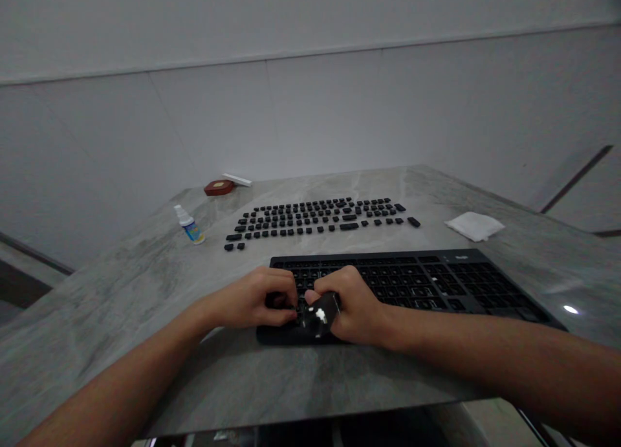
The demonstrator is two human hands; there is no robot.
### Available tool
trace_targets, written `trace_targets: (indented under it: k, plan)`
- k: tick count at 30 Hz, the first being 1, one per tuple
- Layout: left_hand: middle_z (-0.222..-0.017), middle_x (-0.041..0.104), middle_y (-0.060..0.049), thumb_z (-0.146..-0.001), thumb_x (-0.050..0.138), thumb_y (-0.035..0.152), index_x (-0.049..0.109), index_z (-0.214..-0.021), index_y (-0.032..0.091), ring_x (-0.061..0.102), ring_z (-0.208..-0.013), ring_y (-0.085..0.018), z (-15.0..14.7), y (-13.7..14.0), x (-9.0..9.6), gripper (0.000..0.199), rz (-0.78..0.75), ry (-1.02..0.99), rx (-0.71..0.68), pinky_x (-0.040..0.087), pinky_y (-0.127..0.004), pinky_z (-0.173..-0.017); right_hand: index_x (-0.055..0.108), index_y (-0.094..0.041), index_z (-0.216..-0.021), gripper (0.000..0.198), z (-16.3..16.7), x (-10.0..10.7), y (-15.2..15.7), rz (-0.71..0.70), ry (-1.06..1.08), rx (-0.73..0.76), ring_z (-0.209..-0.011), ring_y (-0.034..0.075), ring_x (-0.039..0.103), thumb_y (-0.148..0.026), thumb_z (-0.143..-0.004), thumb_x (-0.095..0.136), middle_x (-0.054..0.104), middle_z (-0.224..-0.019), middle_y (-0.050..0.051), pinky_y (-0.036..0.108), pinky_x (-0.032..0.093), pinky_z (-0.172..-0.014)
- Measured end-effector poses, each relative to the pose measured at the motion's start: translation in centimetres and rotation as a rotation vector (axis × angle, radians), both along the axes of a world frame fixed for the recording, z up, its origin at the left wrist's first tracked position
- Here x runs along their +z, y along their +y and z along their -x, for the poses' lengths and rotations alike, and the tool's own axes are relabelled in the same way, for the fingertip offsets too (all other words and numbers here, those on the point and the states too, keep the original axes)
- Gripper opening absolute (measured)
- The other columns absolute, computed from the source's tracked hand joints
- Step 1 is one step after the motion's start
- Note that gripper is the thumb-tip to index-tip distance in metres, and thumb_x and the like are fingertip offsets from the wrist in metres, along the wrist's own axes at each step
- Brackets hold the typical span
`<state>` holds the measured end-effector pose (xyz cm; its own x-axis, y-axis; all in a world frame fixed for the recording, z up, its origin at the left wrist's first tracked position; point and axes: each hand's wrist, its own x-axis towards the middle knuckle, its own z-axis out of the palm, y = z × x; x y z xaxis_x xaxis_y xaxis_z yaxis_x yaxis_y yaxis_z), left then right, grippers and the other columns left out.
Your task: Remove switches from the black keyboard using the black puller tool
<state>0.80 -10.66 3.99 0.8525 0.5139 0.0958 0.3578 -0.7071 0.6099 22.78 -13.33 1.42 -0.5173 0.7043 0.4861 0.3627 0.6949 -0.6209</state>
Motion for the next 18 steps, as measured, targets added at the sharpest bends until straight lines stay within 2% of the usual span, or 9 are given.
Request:
trace_targets:
  k: [7, 9, 14, 18]
  plan:
    - [-0.079, 0.061, -0.001, -0.086, 0.058, 0.020, 0.062, -0.085, 0.015, 0.053, -0.069, -0.011, 1.0, 1.1, 0.5, 0.007, -0.092, 0.005, 0.115, 0.043, -0.024, -0.066, 0.034, -0.016, -0.048, 0.034, -0.1, 0.3, 0.1, 0.085, 0.078, -0.049, -0.043, 0.005, 0.026, -0.021, -0.078, 0.051, 0.033, -0.045, -0.005, 0.021, 0.019, -0.045]
    - [-0.079, 0.062, -0.002, -0.087, 0.059, 0.023, 0.064, -0.087, 0.016, 0.054, -0.070, -0.012, 1.7, 1.8, 0.6, 0.009, -0.152, -0.011, 0.198, 0.043, -0.024, -0.068, 0.035, -0.016, -0.048, 0.034, -0.1, 0.4, 0.1, 0.092, 0.069, -0.046, -0.044, 0.005, 0.026, -0.021, -0.078, 0.051, 0.034, -0.045, -0.005, 0.021, 0.019, -0.045]
    - [-0.081, 0.064, -0.002, -0.090, 0.056, 0.032, 0.068, -0.091, 0.018, 0.053, -0.070, -0.014, 3.9, 4.0, 0.1, 0.018, -0.432, 0.022, 0.480, 0.043, -0.027, -0.069, 0.032, -0.017, -0.048, 0.039, -0.2, 0.3, 0.0, 0.077, 0.038, -0.047, -0.044, 0.005, 0.025, -0.024, -0.082, 0.050, 0.031, -0.045, -0.005, 0.022, 0.019, -0.046]
    - [-0.087, 0.069, -0.004, -0.088, 0.055, 0.037, 0.069, -0.087, 0.019, 0.057, -0.074, -0.017, 5.0, 5.7, -1.3, 0.023, -0.492, 0.098, 0.607, 0.045, -0.029, -0.073, 0.031, -0.017, -0.048, 0.040, -0.2, 0.4, 0.0, 0.089, 0.014, -0.028, -0.043, 0.006, 0.026, -0.025, -0.082, 0.050, 0.032, -0.045, -0.004, 0.023, 0.019, -0.046]
